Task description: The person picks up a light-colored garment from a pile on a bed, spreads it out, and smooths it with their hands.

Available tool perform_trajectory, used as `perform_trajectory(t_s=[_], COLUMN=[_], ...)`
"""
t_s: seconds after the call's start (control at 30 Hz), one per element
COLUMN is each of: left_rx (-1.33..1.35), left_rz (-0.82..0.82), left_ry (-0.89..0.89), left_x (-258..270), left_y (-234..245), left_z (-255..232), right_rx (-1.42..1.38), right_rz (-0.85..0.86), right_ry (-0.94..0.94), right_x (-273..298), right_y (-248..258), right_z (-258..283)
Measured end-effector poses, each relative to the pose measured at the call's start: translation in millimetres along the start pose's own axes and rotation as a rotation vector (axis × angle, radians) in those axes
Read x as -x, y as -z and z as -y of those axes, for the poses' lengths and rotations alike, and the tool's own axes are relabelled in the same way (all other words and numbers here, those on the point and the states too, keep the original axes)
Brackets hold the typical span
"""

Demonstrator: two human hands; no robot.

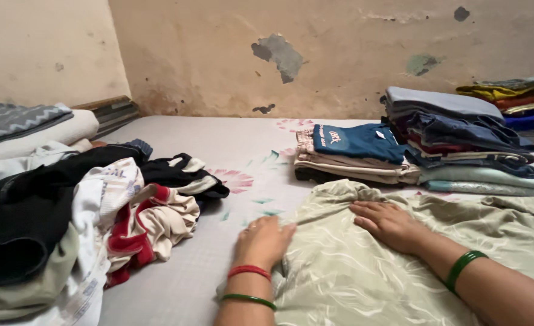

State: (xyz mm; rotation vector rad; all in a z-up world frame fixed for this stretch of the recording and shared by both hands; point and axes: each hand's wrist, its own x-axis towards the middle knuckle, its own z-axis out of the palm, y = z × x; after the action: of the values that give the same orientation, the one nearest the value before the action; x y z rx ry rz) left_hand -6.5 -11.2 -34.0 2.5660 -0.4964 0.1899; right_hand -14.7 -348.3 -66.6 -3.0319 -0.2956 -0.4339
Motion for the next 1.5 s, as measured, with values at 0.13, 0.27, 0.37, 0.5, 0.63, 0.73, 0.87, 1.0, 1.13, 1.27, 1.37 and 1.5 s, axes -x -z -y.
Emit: perform_trajectory(t_s=[0.13,0.27,0.37,0.5,0.63,0.73,0.87,1.0,1.13,1.27,1.37,1.5], left_rx=[-0.123,0.012,0.023,-0.012,0.209,0.351,0.329,0.206,0.156,0.048,0.2,0.061], left_rz=[-0.1,0.066,0.243,0.362,0.372,0.397,0.297,0.226,0.232,-0.183,-0.346,0.002], left_ry=[0.196,0.337,0.344,0.223,0.128,0.127,0.079,0.109,0.167,0.139,-0.383,-0.516], left_x=[19,47,59,81,87,89,86,82,87,90,80,92], left_y=[31,66,73,68,61,63,68,68,75,77,62,37], left_z=[23,42,37,55,69,85,109,106,98,85,60,32], right_rx=[0.021,0.102,0.466,-0.267,-0.39,-0.19,-0.662,-0.891,-0.912,-0.924,-0.919,-0.553], right_rz=[0.064,0.121,0.225,-0.001,-0.028,0.085,0.071,-0.055,-0.022,-0.019,-0.078,-0.094], right_ry=[-0.059,-0.034,-0.041,0.046,0.32,0.188,-0.197,-0.269,-0.197,-0.148,-0.13,-0.12], right_x=[-1,-9,-20,-34,-64,-77,-95,-95,-91,-74,-43,15], right_y=[0,28,56,53,23,9,7,-8,-4,25,44,46], right_z=[1,31,91,187,228,232,230,216,217,198,158,96])
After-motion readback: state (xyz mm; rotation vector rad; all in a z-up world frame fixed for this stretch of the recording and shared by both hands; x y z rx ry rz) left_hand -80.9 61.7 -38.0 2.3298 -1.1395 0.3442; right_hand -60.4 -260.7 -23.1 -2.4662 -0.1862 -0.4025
